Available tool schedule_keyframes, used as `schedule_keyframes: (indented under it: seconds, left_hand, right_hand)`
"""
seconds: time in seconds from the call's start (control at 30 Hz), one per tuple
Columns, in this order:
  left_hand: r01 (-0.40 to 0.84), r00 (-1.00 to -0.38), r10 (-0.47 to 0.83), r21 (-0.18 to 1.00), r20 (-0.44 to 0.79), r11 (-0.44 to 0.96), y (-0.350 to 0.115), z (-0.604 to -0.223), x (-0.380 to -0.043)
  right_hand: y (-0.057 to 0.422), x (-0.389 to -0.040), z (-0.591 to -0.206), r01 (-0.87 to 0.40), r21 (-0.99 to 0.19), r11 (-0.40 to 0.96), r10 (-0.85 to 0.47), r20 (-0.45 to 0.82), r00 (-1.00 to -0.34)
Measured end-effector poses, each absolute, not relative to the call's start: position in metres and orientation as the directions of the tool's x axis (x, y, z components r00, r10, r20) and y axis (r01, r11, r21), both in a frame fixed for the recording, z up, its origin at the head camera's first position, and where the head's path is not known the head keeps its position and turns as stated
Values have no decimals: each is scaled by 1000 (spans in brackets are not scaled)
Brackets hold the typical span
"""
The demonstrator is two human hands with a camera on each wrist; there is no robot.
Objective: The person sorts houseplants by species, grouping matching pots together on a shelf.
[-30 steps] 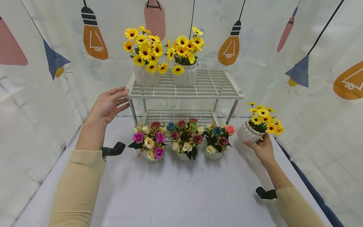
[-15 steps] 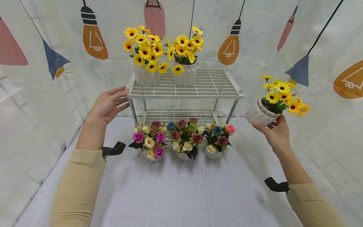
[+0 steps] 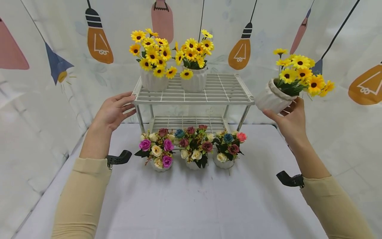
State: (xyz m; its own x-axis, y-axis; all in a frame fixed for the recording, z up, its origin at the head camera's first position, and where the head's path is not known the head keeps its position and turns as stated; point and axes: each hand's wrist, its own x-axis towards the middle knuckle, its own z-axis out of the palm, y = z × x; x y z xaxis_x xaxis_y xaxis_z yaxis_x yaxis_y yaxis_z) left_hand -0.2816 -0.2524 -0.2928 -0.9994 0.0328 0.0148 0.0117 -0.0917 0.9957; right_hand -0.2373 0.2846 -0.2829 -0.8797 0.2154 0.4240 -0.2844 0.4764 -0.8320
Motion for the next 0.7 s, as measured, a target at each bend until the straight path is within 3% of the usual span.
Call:
schedule_keyframes:
  seconds: [0.37, 0.7]
  left_hand:
    - [18, -999, 41, 995, 22, -98, -251, -294, -281]
    - [16, -999, 34, 995, 19, -97, -251, -295, -281]
  right_hand:
    - [244, -267, -251, -307, -830, 465, 103, 395, -913]
    - [214, -297, -239, -188, -848, 495, 130, 287, -949]
